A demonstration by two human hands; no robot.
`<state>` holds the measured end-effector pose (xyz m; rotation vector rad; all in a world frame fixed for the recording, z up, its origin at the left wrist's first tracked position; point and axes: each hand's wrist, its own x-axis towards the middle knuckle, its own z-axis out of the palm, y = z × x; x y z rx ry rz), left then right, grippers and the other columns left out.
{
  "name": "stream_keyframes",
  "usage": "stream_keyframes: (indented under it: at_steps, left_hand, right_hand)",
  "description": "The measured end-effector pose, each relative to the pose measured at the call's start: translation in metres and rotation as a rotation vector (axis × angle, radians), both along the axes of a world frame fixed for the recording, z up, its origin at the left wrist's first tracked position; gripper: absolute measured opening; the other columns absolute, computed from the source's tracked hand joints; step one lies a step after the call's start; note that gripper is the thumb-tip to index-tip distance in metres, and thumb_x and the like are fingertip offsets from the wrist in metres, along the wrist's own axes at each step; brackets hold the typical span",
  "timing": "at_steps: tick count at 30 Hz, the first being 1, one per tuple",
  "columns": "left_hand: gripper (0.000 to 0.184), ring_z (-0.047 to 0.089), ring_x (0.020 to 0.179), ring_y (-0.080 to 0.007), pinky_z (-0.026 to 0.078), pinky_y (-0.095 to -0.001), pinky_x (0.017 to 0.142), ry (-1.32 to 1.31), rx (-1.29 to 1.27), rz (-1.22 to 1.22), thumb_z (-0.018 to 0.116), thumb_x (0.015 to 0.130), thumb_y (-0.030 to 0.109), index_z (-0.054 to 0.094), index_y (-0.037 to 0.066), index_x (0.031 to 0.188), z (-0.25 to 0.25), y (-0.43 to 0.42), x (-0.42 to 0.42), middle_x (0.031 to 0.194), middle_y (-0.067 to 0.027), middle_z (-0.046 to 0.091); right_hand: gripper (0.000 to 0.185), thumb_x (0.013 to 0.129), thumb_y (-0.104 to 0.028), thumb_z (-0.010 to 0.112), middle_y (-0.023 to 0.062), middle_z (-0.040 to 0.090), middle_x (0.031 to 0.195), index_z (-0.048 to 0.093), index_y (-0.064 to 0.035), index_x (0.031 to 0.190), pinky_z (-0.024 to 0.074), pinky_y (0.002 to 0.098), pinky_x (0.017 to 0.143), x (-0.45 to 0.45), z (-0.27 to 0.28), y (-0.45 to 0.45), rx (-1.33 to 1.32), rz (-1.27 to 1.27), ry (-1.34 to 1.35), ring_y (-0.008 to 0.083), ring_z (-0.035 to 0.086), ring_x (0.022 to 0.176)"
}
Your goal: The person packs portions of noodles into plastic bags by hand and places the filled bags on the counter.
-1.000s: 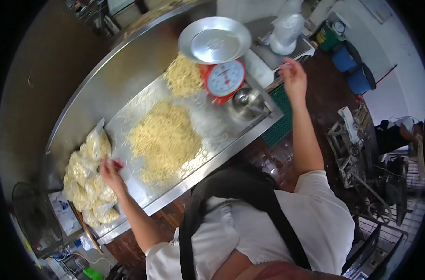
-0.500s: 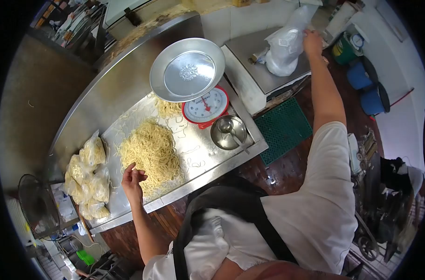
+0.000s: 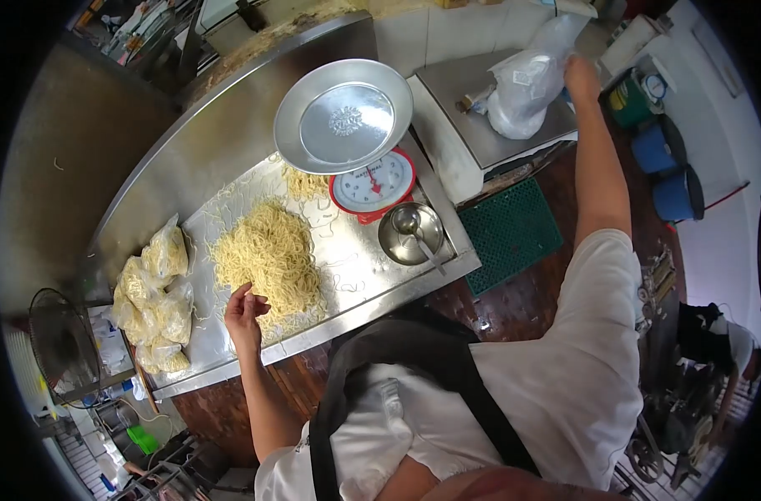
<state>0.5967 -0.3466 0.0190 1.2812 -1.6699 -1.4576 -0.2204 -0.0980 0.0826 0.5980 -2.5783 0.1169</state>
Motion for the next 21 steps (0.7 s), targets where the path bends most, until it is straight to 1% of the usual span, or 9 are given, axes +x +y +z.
stream_keyframes:
  at_steps: [4, 7, 10, 13, 16, 17, 19, 20, 21]
  left_hand:
    - [0.029, 0.065, 0.071, -0.014, 0.056, -0.0275, 0.068, 0.022, 0.013, 0.02, 0.058, 0.1, 0.018, 0.06, -0.001, 0.122, 0.007, 0.002, -0.002, 0.084, -0.0072, 0.068]
    - [0.028, 0.065, 0.071, -0.0143, 0.056, -0.0276, 0.068, 0.005, 0.052, -0.009, 0.058, 0.1, 0.017, 0.06, -0.001, 0.121, 0.003, 0.005, 0.003, 0.084, -0.0076, 0.068]
    - [0.027, 0.065, 0.071, -0.0146, 0.056, -0.0279, 0.067, 0.018, 0.047, -0.009, 0.058, 0.1, 0.017, 0.061, -0.001, 0.12, 0.001, 0.01, 0.003, 0.084, -0.0079, 0.068]
    - [0.027, 0.065, 0.071, -0.0146, 0.055, -0.0279, 0.068, -0.02, 0.033, -0.027, 0.057, 0.101, 0.019, 0.061, -0.002, 0.118, 0.0, 0.01, 0.001, 0.084, -0.0084, 0.068]
    - [0.028, 0.065, 0.071, -0.0154, 0.055, -0.0285, 0.068, -0.024, 0.014, -0.068, 0.056, 0.101, 0.019, 0.061, -0.003, 0.118, 0.003, 0.016, 0.0, 0.084, -0.0093, 0.068]
    - [0.029, 0.065, 0.072, -0.0154, 0.055, -0.0285, 0.068, -0.04, 0.023, -0.079, 0.057, 0.101, 0.021, 0.061, -0.002, 0.118, -0.001, 0.012, 0.002, 0.084, -0.0093, 0.068]
    - [0.029, 0.065, 0.072, -0.0153, 0.055, -0.0285, 0.068, -0.024, 0.031, -0.057, 0.057, 0.101, 0.022, 0.061, -0.002, 0.117, -0.004, 0.016, -0.003, 0.084, -0.0091, 0.068]
    - [0.029, 0.065, 0.072, -0.0152, 0.055, -0.0286, 0.068, -0.02, 0.037, -0.053, 0.057, 0.101, 0.022, 0.061, -0.002, 0.117, 0.004, 0.022, -0.002, 0.084, -0.009, 0.068]
    - [0.028, 0.065, 0.072, -0.015, 0.055, -0.0285, 0.068, -0.006, 0.041, -0.079, 0.057, 0.101, 0.021, 0.062, -0.002, 0.116, 0.001, 0.022, -0.002, 0.084, -0.0088, 0.067]
  right_hand:
    - [0.025, 0.091, -0.023, 0.053, 0.0146, 0.07, 0.105, 0.073, -0.014, 0.104, 0.0512, 0.0455, 0.087, 0.02, 0.021, -0.004, -0.088, 0.017, -0.033, 0.0359, 0.065, 0.099]
    - [0.025, 0.091, -0.025, 0.056, 0.0146, 0.07, 0.105, 0.075, -0.011, 0.1, 0.0514, 0.0445, 0.087, 0.041, 0.039, -0.003, -0.3, 0.065, -0.105, 0.0359, 0.066, 0.097]
    - [0.024, 0.089, -0.027, 0.06, 0.0148, 0.07, 0.105, 0.075, -0.0106, 0.097, 0.0518, 0.0455, 0.084, -0.024, -0.006, 0.014, 0.07, 0.147, 0.02, 0.0368, 0.066, 0.096]
    - [0.024, 0.088, -0.03, 0.061, 0.0149, 0.07, 0.105, 0.076, -0.0135, 0.097, 0.0522, 0.0461, 0.082, 0.043, 0.043, 0.0, -0.308, 0.15, 0.292, 0.0376, 0.065, 0.096]
    - [0.022, 0.087, -0.031, 0.063, 0.0155, 0.07, 0.1, 0.076, -0.0149, 0.095, 0.0529, 0.0463, 0.078, 0.01, 0.008, 0.007, -0.247, 0.042, -0.087, 0.0378, 0.065, 0.092]
    - [0.021, 0.087, -0.032, 0.065, 0.0158, 0.071, 0.093, 0.076, -0.0143, 0.094, 0.0528, 0.0461, 0.077, 0.012, 0.016, 0.008, -0.4, 0.166, 0.267, 0.037, 0.066, 0.088]
    - [0.028, 0.087, -0.038, 0.065, 0.0163, 0.071, 0.093, 0.076, -0.0134, 0.096, 0.0527, 0.0453, 0.077, -0.003, 0.031, -0.006, -0.326, 0.168, 0.141, 0.0379, 0.066, 0.088]
    - [0.032, 0.087, -0.042, 0.065, 0.0165, 0.071, 0.092, 0.076, -0.0129, 0.097, 0.0526, 0.0449, 0.077, 0.007, 0.015, 0.011, -0.272, 0.14, 0.04, 0.0383, 0.066, 0.088]
    - [0.03, 0.09, -0.039, 0.065, 0.0156, 0.071, 0.089, 0.076, -0.0121, 0.097, 0.0528, 0.0431, 0.076, 0.006, 0.017, 0.01, -0.511, 0.238, 0.152, 0.0365, 0.066, 0.084]
